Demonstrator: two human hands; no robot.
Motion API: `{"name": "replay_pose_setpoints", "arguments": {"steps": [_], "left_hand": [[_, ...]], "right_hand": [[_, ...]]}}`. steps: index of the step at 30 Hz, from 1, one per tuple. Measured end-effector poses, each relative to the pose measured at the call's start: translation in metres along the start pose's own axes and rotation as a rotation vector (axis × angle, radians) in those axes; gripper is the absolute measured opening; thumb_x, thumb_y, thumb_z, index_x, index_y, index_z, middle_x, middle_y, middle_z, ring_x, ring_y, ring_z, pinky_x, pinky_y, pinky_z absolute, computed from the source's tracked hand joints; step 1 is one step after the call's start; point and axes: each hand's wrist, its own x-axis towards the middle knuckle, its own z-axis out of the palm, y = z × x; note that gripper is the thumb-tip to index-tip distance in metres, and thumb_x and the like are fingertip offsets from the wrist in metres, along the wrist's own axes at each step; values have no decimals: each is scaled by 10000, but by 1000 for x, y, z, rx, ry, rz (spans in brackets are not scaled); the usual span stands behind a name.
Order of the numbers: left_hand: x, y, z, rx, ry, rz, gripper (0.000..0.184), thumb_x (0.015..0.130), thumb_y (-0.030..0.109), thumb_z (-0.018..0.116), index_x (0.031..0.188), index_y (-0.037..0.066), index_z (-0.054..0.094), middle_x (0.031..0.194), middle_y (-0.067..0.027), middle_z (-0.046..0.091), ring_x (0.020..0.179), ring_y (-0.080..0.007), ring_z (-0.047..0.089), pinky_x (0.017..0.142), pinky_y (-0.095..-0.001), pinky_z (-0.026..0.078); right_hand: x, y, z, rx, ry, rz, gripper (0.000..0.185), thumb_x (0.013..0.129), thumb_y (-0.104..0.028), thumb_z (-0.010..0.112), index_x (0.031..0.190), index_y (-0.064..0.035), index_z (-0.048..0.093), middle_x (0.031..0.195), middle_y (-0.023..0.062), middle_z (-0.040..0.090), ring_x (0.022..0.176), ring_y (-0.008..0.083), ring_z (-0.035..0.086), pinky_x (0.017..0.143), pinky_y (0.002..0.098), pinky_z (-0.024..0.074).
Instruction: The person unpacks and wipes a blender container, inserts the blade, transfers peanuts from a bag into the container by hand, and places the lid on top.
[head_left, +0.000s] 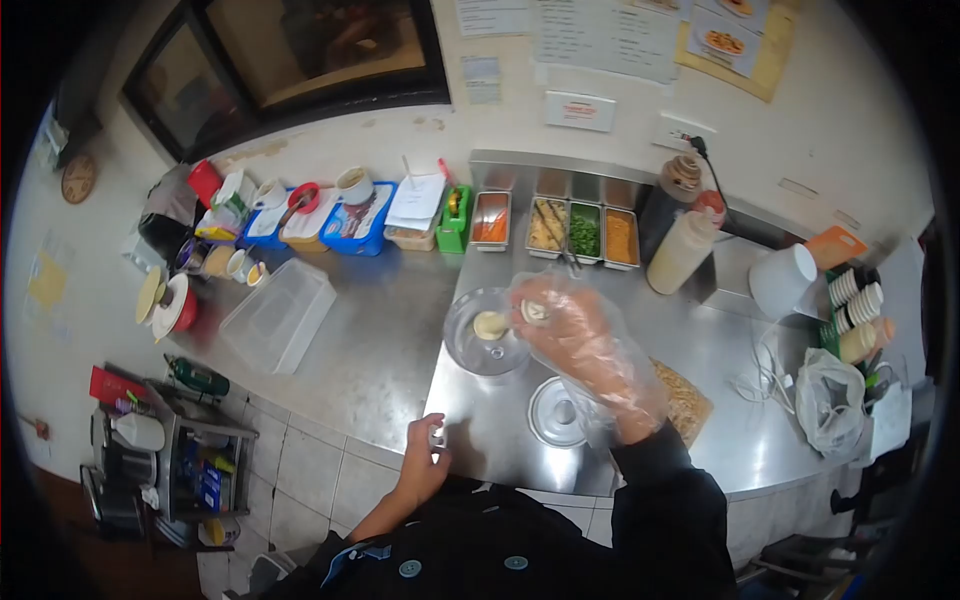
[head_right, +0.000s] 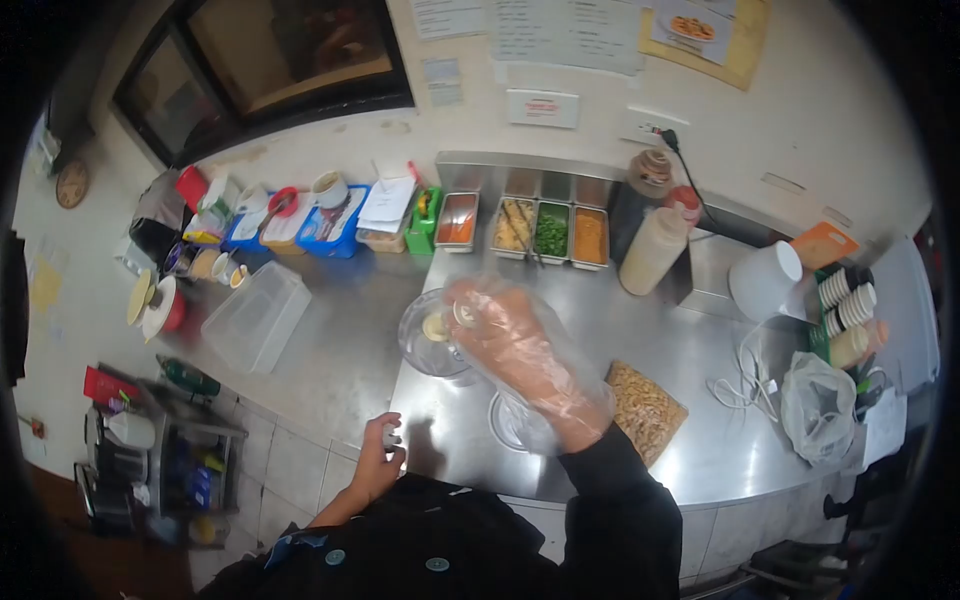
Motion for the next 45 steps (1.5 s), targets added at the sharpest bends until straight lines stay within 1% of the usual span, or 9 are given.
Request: {"name": "replay_pose_setpoints", "arguments": {"steps": [3,12,15,22,28,33,35,39,45], "left_hand": [[-15,-45,-24,177,118,-5,490,765,-101,527,1221,69,476,1163,-120,431,991,-221,503,752,-284,483],[-73,-122,-88,215,295,-147,506,732,-154,437,1224,-42,476,1260,-325,354,1156,-467,404,963,-430,423],[-105,-189,-115,310,514,-261,579,667,-141,440,1244,-89,446,1139,-343,429,1132,-466,405,965,-425,404],[-270,-373,-214,-77,954,-803,371,774,-30,575,1129,8,474,697,-196,615,562,-300,666,550,-380,540],[-436,-482,-349,-74,1673,-1081,322,658,82,764,925,63,585,802,-147,668,778,-306,664,708,-402,520],[-483,-440,-443,67,1746,-1365,982,681,119,760,1465,198,174,1364,-418,253,1217,-483,427,994,-428,391],[-484,-467,-448,-25,1489,-1380,1181,677,147,766,1472,280,-98,1377,-480,-44,1284,-567,259,1061,-435,317],[-412,-518,-380,156,1099,-1104,800,681,201,715,1360,-30,361,1247,-277,511,1164,-430,477,994,-442,397],[-222,-503,-219,194,-260,-657,432,764,242,697,1161,104,597,922,-94,700,784,-244,664,753,-367,524]], "right_hand": [[6,14,37,-112,-184,16,198,749,-25,681,943,-24,646,894,98,640,786,215,614,722,318,485],[-46,96,91,78,-336,135,272,875,-189,642,1104,-45,609,1186,80,560,1026,241,560,882,390,464],[-20,66,89,-617,-587,127,551,769,-66,701,1282,-3,511,1271,216,536,1178,324,513,989,370,397],[-30,-80,129,-365,-208,83,288,846,-140,640,1097,-7,590,1118,180,609,1031,314,569,915,395,432],[-71,-188,233,-228,-265,167,242,845,-36,591,1077,16,634,923,220,666,833,290,671,736,362,549],[-93,-144,259,-227,-404,146,315,877,-100,598,1169,14,570,1100,175,604,973,284,609,802,375,509],[-99,-125,261,-235,-471,142,358,893,-131,601,1215,13,539,1189,152,573,1043,281,578,836,381,490],[-123,-140,248,-488,-505,111,319,886,-122,602,1193,-45,569,1155,143,594,992,260,595,794,364,503],[-173,-200,215,-630,-334,321,185,812,-167,635,950,-47,659,959,164,638,882,348,605,786,410,476]]}}
